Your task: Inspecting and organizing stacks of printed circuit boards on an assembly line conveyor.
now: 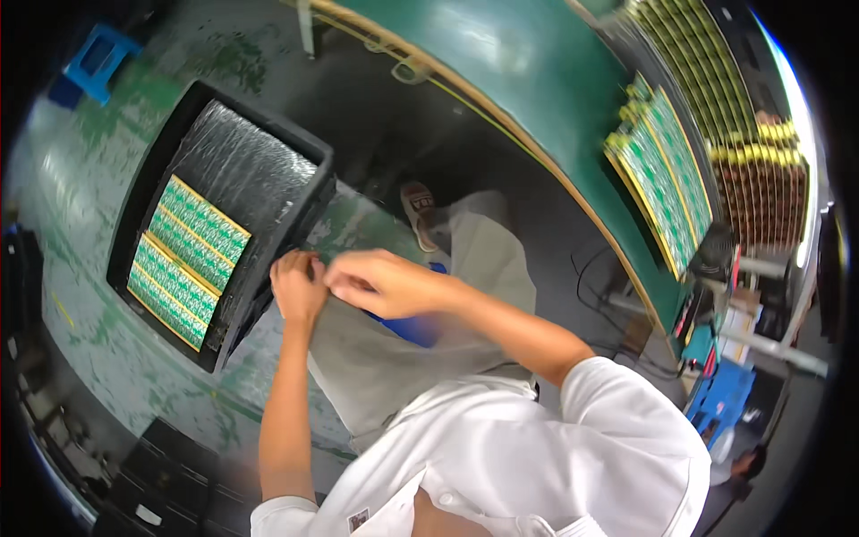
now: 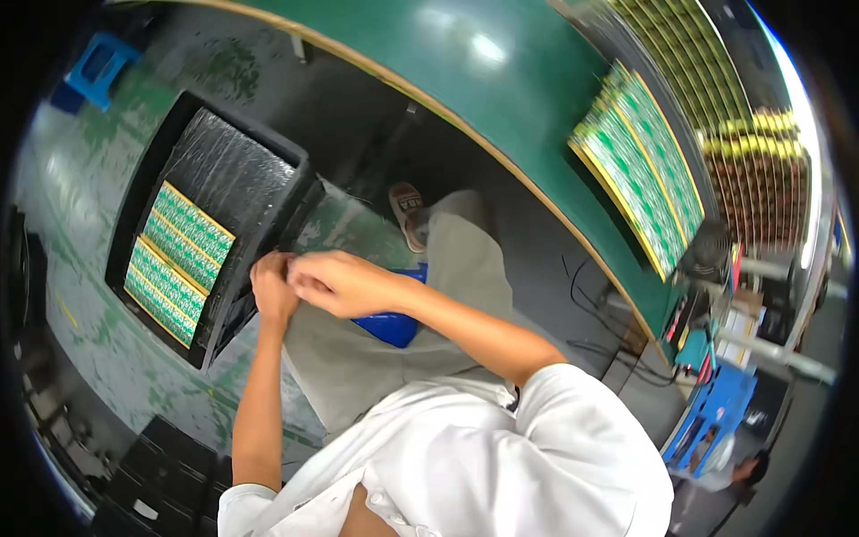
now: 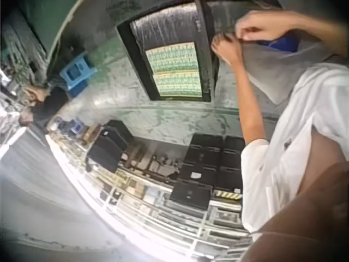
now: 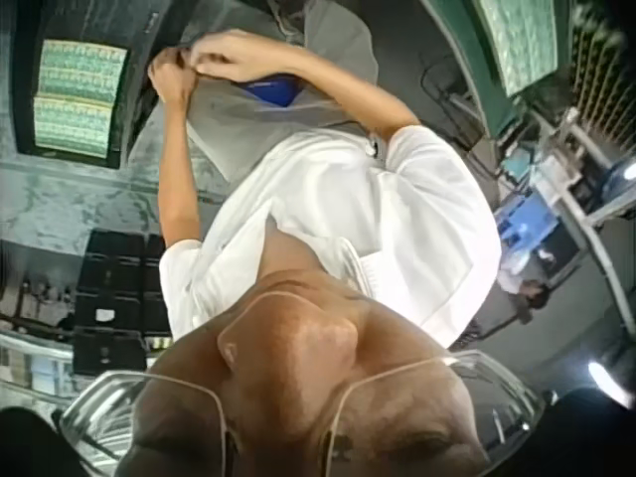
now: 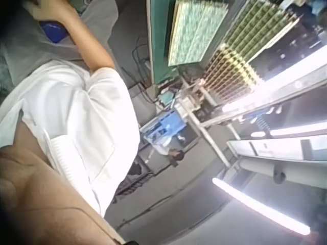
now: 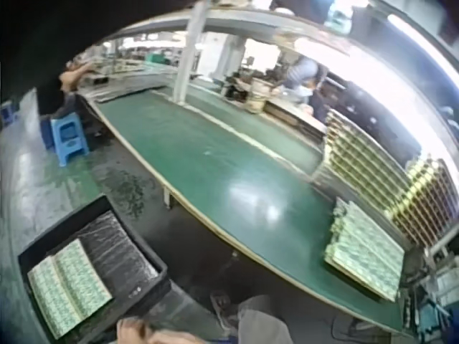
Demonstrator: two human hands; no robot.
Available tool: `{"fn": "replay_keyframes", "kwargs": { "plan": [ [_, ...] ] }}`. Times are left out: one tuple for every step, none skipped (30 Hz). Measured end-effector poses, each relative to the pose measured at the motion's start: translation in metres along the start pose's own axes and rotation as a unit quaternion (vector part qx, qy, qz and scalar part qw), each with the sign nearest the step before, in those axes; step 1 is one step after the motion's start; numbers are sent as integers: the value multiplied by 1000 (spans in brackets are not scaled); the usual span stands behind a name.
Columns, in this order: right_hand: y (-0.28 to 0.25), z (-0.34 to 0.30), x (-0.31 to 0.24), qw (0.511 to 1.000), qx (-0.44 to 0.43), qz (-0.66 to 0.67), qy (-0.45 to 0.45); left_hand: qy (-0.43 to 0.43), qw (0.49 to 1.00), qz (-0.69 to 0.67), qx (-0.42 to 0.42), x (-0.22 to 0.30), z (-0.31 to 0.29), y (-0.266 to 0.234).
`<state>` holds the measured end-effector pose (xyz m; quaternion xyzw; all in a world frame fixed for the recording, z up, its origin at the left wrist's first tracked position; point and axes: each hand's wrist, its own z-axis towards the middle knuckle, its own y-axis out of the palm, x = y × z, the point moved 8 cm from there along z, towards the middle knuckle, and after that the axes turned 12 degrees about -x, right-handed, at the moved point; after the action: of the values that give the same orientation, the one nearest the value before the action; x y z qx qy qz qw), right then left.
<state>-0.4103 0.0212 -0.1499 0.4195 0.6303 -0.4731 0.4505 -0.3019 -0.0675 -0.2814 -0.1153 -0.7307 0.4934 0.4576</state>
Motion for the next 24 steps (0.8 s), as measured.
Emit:
{"fn": "replay_keyframes", "kwargs": {
  "plan": [
    [-7, -39, -15, 1000, 16, -14, 8, -4, 1000, -4, -1, 3, 2, 2],
    [-12, -75, -30, 999, 30, -26, 13, -11, 1000, -5, 0, 7, 1, -1],
    [-18, -108, -40, 999, 32, -36, -17, 5, 1000, 3, 0, 15, 1, -5],
    [-25, -143, -49, 999, 47, -17, -17, -4, 999, -48, 2, 17, -1, -9],
    [-35, -176, -58, 998, 60, -2, -19, -12, 995, -101, 5, 25, 2, -10],
    [-49, -210, -66, 995, 95, -7, -40, 65, 994, -80, 44, 63, 8, -28],
    [-69, -245, -82, 986, 158, -5, -50, 138, 986, -58, 79, 107, 13, -51],
    [-89, -286, -97, 966, 245, -65, -58, 198, 973, -26, 119, 152, 20, -70],
    [-105, -329, -106, 934, 328, -122, -63, 248, 959, -8, 136, 197, 29, -86],
    [-118, -383, -108, 878, 461, -111, -61, 297, 942, 8, 153, 247, 38, -102],
    [-125, -426, -106, 810, 570, -134, -37, 321, 929, 62, 173, 280, 48, -113],
    [-130, -464, -103, 730, 666, -154, -11, 340, 912, 117, 195, 307, 54, -122],
    [-131, -490, -94, 688, 701, -187, 26, 298, 915, 206, 179, 328, 64, -120],
    [-131, -507, -77, 672, 712, -197, 44, 269, 915, 261, 147, 335, 79, -113],
    [-132, -520, -65, 657, 722, -207, 61, 237, 912, 313, 116, 338, 91, -107],
    [-134, -527, -58, 658, 724, -200, 54, 236, 909, 322, 119, 343, 94, -105],
    [-135, -529, -54, 655, 722, -214, 61, 208, 913, 318, 147, 343, 96, -105],
    [-134, -530, -50, 651, 721, -228, 72, 183, 916, 312, 174, 341, 98, -102],
    [-134, -529, -48, 646, 719, -243, 82, 158, 918, 304, 201, 335, 98, -99],
    [-133, -529, -45, 641, 717, -258, 94, 134, 918, 295, 227, 328, 97, -96],
    [-133, -531, -43, 641, 718, -254, 92, 116, 931, 224, 264, 312, 92, -98],
    [-133, -529, -43, 634, 722, -261, 87, 96, 935, 153, 304, 289, 85, -103],
    [-132, -530, -44, 624, 729, -269, 84, 99, 933, 158, 307, 280, 87, -93],
    [-131, -531, -46, 612, 736, -278, 83, -20, 979, 71, 189, 246, 105, -72]
  ]
}}
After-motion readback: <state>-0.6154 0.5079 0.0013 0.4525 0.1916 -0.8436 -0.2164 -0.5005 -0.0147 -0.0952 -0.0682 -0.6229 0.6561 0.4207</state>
